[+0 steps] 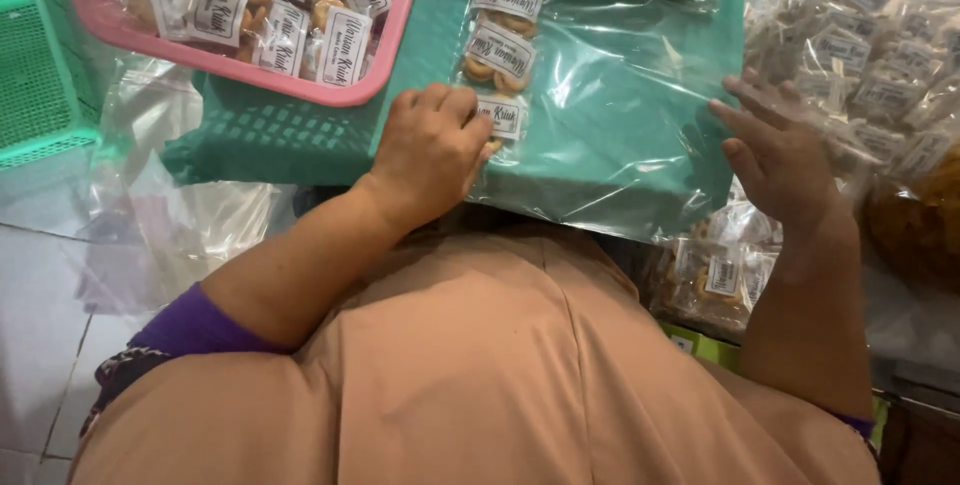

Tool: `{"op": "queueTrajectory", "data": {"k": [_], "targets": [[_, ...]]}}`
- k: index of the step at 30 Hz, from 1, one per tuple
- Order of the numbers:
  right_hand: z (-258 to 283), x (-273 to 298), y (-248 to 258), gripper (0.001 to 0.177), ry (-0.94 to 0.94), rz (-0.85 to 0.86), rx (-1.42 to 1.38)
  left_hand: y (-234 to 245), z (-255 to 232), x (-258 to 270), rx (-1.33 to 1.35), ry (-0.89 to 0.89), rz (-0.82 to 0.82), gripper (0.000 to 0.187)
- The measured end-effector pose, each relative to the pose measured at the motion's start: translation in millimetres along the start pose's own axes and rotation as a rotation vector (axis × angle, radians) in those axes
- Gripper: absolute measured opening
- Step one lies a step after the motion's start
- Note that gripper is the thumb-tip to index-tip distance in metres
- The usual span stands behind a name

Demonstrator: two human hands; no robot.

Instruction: Packaging small, individually wrapped snack packets into a larger clear plastic bag for bulk distribution.

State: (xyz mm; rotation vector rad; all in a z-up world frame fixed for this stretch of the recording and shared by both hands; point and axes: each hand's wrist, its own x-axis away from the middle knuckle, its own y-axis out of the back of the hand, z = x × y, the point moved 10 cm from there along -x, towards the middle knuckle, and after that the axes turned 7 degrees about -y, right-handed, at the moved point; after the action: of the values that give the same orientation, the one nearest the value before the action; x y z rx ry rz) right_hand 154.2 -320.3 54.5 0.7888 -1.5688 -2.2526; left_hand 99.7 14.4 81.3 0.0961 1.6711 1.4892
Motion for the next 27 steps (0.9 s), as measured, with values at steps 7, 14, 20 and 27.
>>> {"op": "queueTrajectory", "data": {"k": [7,14,20,27], "targets": [[-6.7,1.7,-13.7,0.049,-0.083,0.104,-0.148,-7.9,2.0,4.9,0.011,-0.063,-0.142,0.016],[0.1,-3.3,-14.8,0.061,-0.143,0.167,-0.116,-24.9,9.1,8.6,0.053,-0.03,-0.029,0.027],[-11.9,3.1,-12.8,0.045,-0.077,0.091,-0.097,-33.1,26.7,-2.7,-0.219,0.033,0.014,0.02],[-0.1,-4.3,18.5,0.037,0.016,-0.084,-0.047,-10.4,16.5,-7.9,-0.185,0.035,0.036,0.039]]}}
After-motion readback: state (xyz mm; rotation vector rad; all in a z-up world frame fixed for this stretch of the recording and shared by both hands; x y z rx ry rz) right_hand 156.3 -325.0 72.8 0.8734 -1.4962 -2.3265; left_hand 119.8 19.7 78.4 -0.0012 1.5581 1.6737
